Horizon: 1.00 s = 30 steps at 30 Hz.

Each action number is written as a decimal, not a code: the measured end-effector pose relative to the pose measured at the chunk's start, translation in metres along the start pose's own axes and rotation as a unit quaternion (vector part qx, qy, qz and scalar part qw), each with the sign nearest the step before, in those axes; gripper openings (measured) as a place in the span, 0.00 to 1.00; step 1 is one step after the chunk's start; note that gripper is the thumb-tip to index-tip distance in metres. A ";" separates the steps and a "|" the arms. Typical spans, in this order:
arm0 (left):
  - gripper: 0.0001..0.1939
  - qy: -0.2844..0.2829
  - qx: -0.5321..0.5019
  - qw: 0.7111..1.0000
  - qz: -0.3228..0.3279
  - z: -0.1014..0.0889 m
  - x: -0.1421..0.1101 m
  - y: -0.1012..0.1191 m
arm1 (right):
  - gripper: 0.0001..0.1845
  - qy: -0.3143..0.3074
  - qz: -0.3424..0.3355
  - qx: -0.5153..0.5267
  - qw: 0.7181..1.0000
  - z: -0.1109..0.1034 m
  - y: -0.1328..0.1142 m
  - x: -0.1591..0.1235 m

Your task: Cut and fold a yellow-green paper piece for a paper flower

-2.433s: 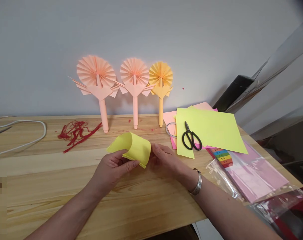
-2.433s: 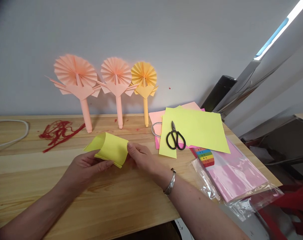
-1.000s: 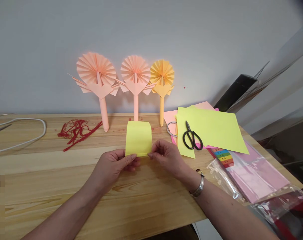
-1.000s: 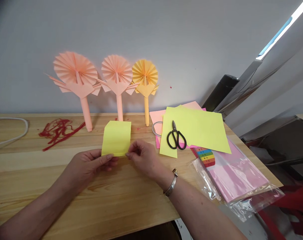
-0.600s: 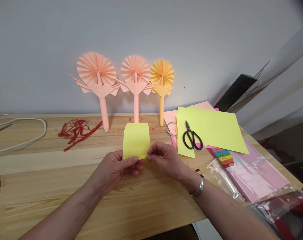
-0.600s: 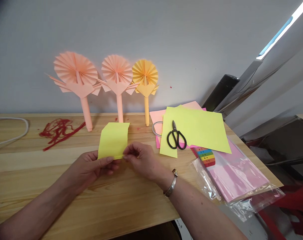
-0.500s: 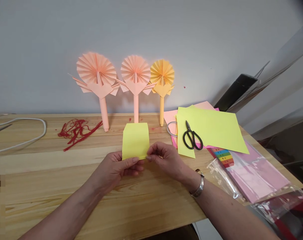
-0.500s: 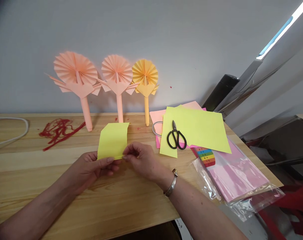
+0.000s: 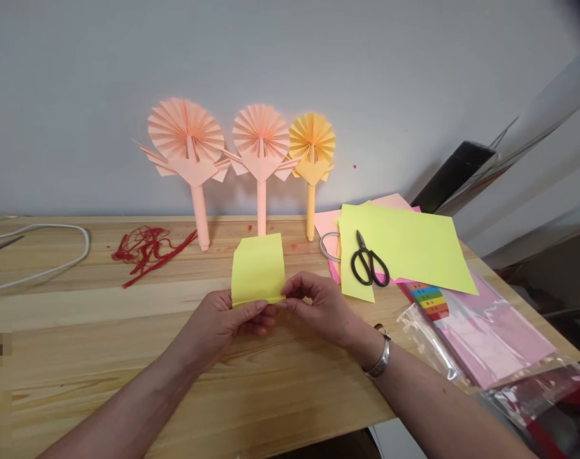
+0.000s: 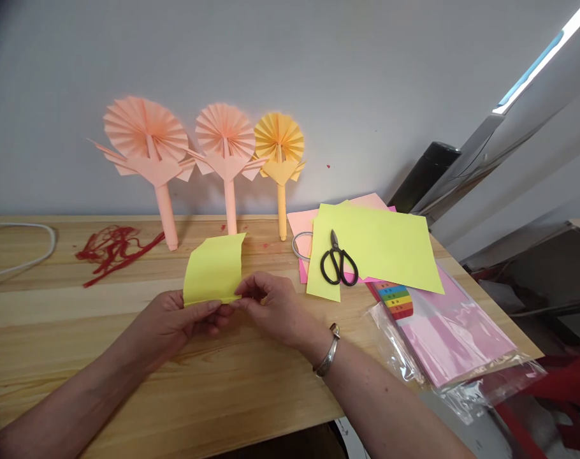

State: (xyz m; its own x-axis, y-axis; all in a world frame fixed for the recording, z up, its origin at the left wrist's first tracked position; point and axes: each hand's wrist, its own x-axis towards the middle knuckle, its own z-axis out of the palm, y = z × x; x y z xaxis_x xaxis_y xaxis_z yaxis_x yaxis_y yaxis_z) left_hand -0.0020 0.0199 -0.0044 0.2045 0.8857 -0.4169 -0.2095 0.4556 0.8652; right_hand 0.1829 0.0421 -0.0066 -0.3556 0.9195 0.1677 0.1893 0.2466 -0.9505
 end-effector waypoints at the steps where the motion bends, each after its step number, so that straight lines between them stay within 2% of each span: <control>1: 0.06 0.001 0.000 1.000 0.000 0.000 0.000 0.000 | 0.04 0.006 0.000 -0.005 1.000 0.000 0.001 0.000; 10: 0.06 0.017 0.007 1.000 0.011 0.000 -0.001 0.001 | 0.04 0.032 -0.023 -0.061 0.997 0.000 0.004 0.000; 17: 0.07 -0.037 0.007 0.999 -0.008 -0.002 -0.001 -0.002 | 0.07 0.031 -0.055 -0.075 0.995 0.001 0.010 -0.001; 23: 0.06 -0.042 0.009 0.999 -0.007 -0.002 -0.002 -0.001 | 0.08 0.030 -0.058 -0.091 0.994 0.000 0.007 -0.002; 30: 0.05 -0.039 0.008 0.999 -0.002 0.000 -0.002 0.001 | 0.07 0.030 -0.112 -0.122 0.986 -0.001 0.006 -0.002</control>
State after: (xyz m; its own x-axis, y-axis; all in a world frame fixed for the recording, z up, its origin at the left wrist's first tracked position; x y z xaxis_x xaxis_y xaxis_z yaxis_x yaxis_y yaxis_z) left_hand -0.0030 0.0183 -0.0025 0.2795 0.8740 -0.3974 -0.1934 0.4567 0.8683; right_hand 0.1857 0.0421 -0.0126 -0.3599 0.8481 0.3889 0.3290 0.5054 -0.7977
